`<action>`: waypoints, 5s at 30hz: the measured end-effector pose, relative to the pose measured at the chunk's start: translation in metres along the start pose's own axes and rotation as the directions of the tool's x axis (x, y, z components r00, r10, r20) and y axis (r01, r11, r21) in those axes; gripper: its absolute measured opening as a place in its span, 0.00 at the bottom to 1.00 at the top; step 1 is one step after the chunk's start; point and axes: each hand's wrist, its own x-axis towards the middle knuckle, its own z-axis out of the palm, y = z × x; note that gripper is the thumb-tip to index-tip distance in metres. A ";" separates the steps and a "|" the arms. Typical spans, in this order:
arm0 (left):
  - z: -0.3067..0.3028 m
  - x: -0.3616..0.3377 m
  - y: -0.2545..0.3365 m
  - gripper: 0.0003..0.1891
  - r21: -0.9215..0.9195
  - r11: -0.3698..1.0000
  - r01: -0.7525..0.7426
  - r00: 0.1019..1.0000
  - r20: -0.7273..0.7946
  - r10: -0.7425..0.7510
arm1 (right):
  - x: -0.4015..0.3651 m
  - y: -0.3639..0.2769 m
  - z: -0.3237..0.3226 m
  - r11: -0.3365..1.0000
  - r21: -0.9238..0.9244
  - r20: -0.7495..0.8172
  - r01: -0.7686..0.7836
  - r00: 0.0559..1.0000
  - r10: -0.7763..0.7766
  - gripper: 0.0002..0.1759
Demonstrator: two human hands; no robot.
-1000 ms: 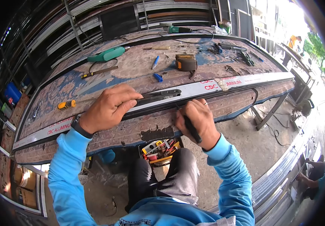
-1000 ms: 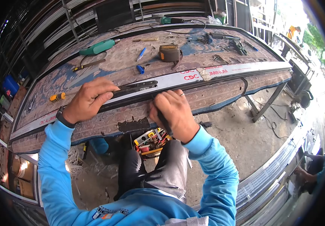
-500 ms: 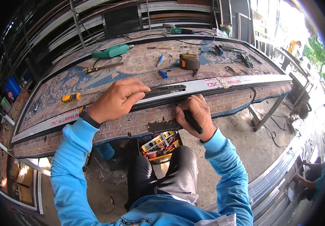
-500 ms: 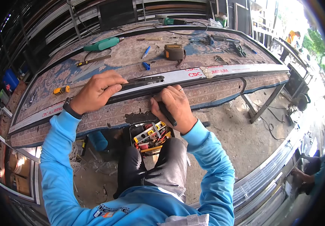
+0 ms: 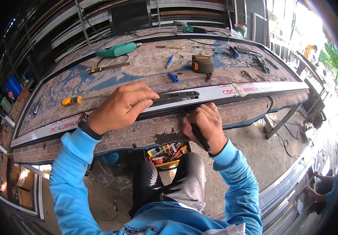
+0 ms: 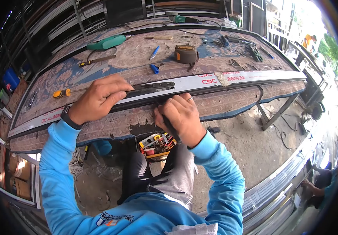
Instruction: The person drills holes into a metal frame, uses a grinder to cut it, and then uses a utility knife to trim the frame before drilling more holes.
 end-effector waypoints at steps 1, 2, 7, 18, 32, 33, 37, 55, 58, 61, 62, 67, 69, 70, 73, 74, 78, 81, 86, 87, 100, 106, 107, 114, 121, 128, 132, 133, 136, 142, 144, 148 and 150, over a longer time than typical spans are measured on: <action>0.000 0.001 -0.002 0.10 0.006 1.000 -0.011 1.000 -0.002 0.011 | 0.001 -0.001 -0.001 1.000 -0.001 0.034 0.010 0.999 -0.010 0.13; 0.001 0.000 -0.002 0.10 0.010 1.000 -0.019 1.000 0.001 0.019 | 0.004 -0.003 -0.003 1.000 0.023 0.066 -0.005 0.998 0.004 0.14; 0.000 -0.002 0.004 0.10 -0.017 1.000 0.008 1.000 -0.005 -0.008 | 0.009 -0.004 -0.012 0.983 0.140 0.133 -0.118 0.986 0.099 0.11; -0.050 0.031 -0.084 0.18 0.326 0.945 -0.035 0.986 -0.142 0.085 | 0.078 0.063 -0.043 0.876 0.083 0.194 -0.476 0.869 0.454 0.17; -0.295 -0.302 -0.201 0.39 0.306 -0.157 0.939 0.028 -0.523 -0.852 | 0.073 0.063 -0.006 0.638 -0.018 0.501 -0.769 0.546 0.672 0.10; -0.314 -0.367 -0.212 0.39 0.413 -0.236 0.880 0.025 -0.536 -0.844 | 0.064 0.063 -0.007 0.662 -0.008 0.493 -0.749 0.573 0.655 0.09; -0.397 -0.506 -0.196 0.36 0.402 -0.472 0.785 -0.278 -0.453 -0.847 | 0.066 0.061 -0.007 0.661 -0.135 0.514 -0.738 0.518 0.684 0.08; -0.505 -0.630 -0.267 0.37 -0.036 -0.163 0.986 -0.167 -0.198 -0.966 | 0.250 -0.060 0.242 0.637 -0.603 0.640 -0.481 0.185 0.745 0.23; -0.505 -0.642 -0.275 0.41 -0.017 -0.088 0.996 -0.089 -0.199 -0.976 | 0.252 -0.041 0.250 0.618 -0.634 0.635 -0.465 0.143 0.759 0.25; -0.499 -0.661 -0.311 0.44 0.408 -0.141 0.902 -0.094 -0.133 -0.987 | 0.251 -0.022 0.242 0.562 -0.675 0.597 -0.478 0.094 0.796 0.27; -0.500 -0.658 -0.320 0.46 0.588 -0.170 0.791 -0.132 -0.108 -0.985 | 0.250 -0.013 0.237 0.560 -0.667 0.591 -0.491 0.109 0.799 0.27; -0.419 -0.288 -0.317 0.41 0.165 0.344 0.924 0.374 -0.204 -0.905 | 0.239 0.006 0.197 0.448 -0.587 0.477 -0.675 0.159 0.864 0.36; -0.360 -0.157 -0.319 0.39 0.146 0.626 0.766 0.636 -0.034 -0.771 | 0.223 0.015 0.174 0.532 -0.446 0.495 -0.720 0.296 0.817 0.35; -0.322 -0.104 -0.326 0.41 0.148 0.714 0.685 0.721 0.009 -0.693 | 0.225 0.017 0.162 0.552 -0.358 0.500 -0.753 0.345 0.795 0.33; -0.220 0.023 -0.365 0.55 0.339 0.775 0.534 0.765 0.197 -0.613 | 0.196 0.029 0.103 0.661 -0.265 0.612 -0.702 0.407 0.678 0.31; -0.192 0.052 -0.386 0.64 0.388 0.793 0.470 0.778 0.243 -0.579 | 0.204 0.035 0.077 0.671 -0.225 0.657 -0.707 0.398 0.640 0.32; -0.153 0.124 -0.435 0.74 0.493 0.695 0.523 0.414 0.566 -0.713 | 0.174 0.061 -0.032 0.626 -0.241 0.757 -0.742 0.260 0.599 0.42; -0.141 0.118 -0.419 0.62 0.492 0.731 0.473 0.583 0.447 -0.679 | 0.172 0.080 -0.064 0.679 -0.288 0.856 -0.675 0.137 0.499 0.56; -0.171 0.154 -0.308 0.54 0.455 0.745 0.488 0.667 0.355 -0.655 | 0.148 0.079 -0.071 0.727 -0.271 0.844 -0.631 0.207 0.495 0.57; -0.183 0.160 -0.284 0.53 0.420 0.754 0.505 0.681 0.343 -0.647 | 0.147 0.076 -0.075 0.750 -0.289 0.851 -0.596 0.199 0.486 0.60; -0.347 0.084 0.136 0.36 -0.335 0.819 0.466 0.473 -0.687 -0.551 | 0.085 0.036 -0.108 -0.395 -0.176 0.701 -0.902 -0.397 0.593 0.49; -0.404 0.041 0.240 0.45 -0.158 0.925 0.345 0.234 -0.940 -0.247 | 0.035 0.086 -0.019 -0.896 -0.020 0.362 -0.444 -0.839 0.408 0.54; -0.397 0.044 0.252 0.46 -0.171 0.939 0.298 0.205 -0.949 -0.238 | 0.036 0.095 0.000 -0.906 0.011 0.355 -0.424 -0.845 0.400 0.51; -0.322 0.061 0.291 0.51 -0.286 0.864 0.414 0.128 -0.922 -0.366 | 0.071 0.116 0.017 -0.940 0.118 0.313 -0.319 -0.887 0.340 0.30; -0.277 0.057 0.279 0.52 -0.507 0.785 0.356 0.191 -0.783 -0.592 | 0.132 0.092 -0.070 -0.924 0.324 0.583 -0.202 -0.727 0.363 0.13; -0.282 0.049 0.303 0.53 -0.660 0.486 0.573 0.083 -0.543 -0.836 | 0.308 0.086 -0.121 -0.583 0.695 0.648 -0.421 0.016 0.762 0.18; -0.309 0.128 0.310 0.51 0.008 0.704 0.710 0.624 -0.470 -0.624 | 0.354 0.100 -0.095 -0.599 0.782 0.622 -0.176 0.156 0.767 0.20; -0.310 0.153 0.310 0.51 -0.061 0.719 0.692 0.616 -0.470 -0.633 | 0.352 0.105 -0.088 -0.582 0.802 0.598 -0.137 0.164 0.785 0.20; -0.302 0.174 0.308 0.49 -0.307 0.681 0.665 0.578 -0.366 -0.729 | 0.357 0.112 -0.079 -0.583 0.810 0.586 -0.066 0.111 0.802 0.18; -0.287 0.207 0.309 0.46 -0.326 0.635 0.701 0.580 -0.257 -0.773 | 0.364 0.118 -0.075 -0.595 0.803 0.596 0.033 0.003 0.803 0.13; -0.279 0.212 0.306 0.46 -0.293 0.636 0.714 0.578 -0.266 -0.771 | 0.362 0.123 -0.070 -0.602 0.797 0.602 0.051 0.016 0.798 0.12; -0.271 0.227 0.309 0.45 -0.277 0.607 0.745 0.551 -0.258 -0.794 | 0.365 0.125 -0.070 -0.614 0.787 0.615 0.054 -0.009 0.788 0.12; -0.268 0.231 0.308 0.45 -0.263 0.613 0.745 0.551 -0.276 -0.788 | 0.371 0.124 -0.074 -0.617 0.786 0.618 0.045 -0.017 0.786 0.11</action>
